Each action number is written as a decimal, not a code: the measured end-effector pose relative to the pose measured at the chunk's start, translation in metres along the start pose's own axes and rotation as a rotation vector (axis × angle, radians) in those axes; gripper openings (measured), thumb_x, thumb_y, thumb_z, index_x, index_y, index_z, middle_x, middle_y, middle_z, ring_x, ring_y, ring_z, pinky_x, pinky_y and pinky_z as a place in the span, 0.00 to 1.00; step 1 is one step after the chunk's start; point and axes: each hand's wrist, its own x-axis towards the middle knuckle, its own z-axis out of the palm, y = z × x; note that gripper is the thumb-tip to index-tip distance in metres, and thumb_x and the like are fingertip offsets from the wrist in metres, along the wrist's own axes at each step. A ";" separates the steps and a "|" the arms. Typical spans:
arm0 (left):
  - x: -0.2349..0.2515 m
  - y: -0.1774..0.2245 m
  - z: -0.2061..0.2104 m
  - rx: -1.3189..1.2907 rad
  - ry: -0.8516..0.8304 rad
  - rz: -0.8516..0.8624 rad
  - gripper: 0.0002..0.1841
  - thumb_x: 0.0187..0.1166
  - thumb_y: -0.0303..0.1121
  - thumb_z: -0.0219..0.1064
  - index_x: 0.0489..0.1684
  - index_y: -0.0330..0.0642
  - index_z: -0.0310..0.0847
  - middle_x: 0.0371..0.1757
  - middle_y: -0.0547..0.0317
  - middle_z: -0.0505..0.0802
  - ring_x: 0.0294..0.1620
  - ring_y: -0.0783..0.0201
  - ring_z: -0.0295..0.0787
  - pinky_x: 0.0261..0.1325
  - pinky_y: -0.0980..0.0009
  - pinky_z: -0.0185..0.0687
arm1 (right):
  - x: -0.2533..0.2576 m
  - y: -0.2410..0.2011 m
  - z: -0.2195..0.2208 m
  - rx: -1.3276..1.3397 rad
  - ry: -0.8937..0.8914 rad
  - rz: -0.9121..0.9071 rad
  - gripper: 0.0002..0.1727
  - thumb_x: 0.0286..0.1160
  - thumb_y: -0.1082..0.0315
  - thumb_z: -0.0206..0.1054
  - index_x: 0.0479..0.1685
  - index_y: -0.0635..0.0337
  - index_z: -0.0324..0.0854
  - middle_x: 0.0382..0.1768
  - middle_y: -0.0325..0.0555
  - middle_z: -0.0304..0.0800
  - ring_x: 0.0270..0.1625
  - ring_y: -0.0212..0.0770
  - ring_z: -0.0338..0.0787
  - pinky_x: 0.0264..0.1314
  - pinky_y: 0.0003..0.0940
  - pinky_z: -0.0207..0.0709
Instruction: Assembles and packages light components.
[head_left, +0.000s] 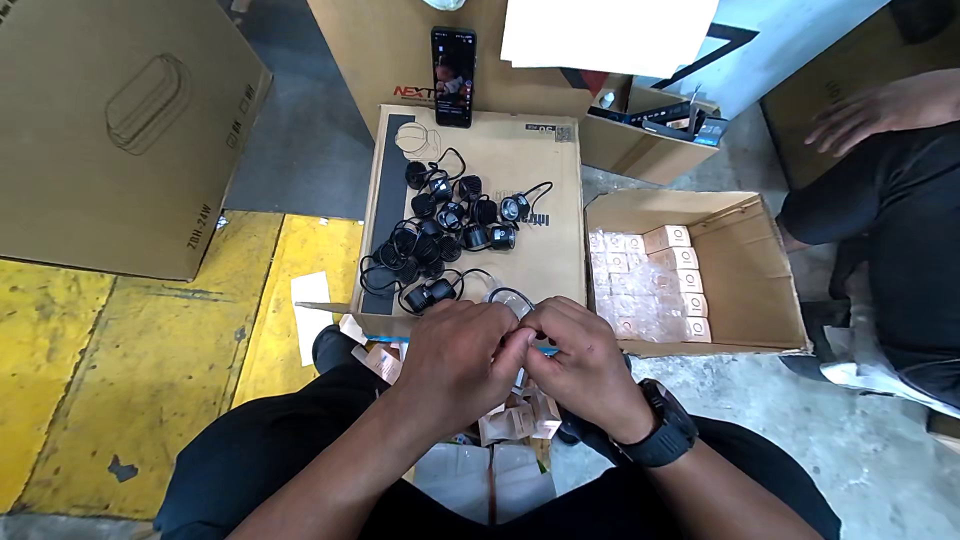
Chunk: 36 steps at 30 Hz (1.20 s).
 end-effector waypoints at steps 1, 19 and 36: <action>0.000 0.000 0.000 0.001 0.001 0.001 0.16 0.86 0.47 0.63 0.29 0.49 0.85 0.20 0.71 0.83 0.23 0.74 0.77 0.39 0.69 0.76 | 0.000 0.000 0.000 -0.001 0.000 0.001 0.08 0.75 0.61 0.69 0.32 0.53 0.88 0.31 0.34 0.88 0.39 0.28 0.87 0.40 0.25 0.81; 0.000 0.000 -0.001 0.000 -0.010 -0.007 0.16 0.86 0.47 0.63 0.30 0.49 0.85 0.20 0.72 0.83 0.24 0.74 0.77 0.39 0.69 0.76 | 0.000 0.000 0.000 0.009 -0.004 0.005 0.09 0.75 0.60 0.69 0.32 0.53 0.88 0.32 0.34 0.89 0.39 0.28 0.87 0.40 0.25 0.81; 0.000 0.000 0.000 0.002 -0.004 -0.004 0.16 0.86 0.47 0.63 0.30 0.49 0.85 0.20 0.72 0.83 0.24 0.74 0.78 0.39 0.69 0.76 | 0.001 0.000 0.000 0.005 0.000 0.012 0.09 0.75 0.60 0.69 0.32 0.53 0.88 0.32 0.34 0.88 0.39 0.27 0.87 0.40 0.25 0.81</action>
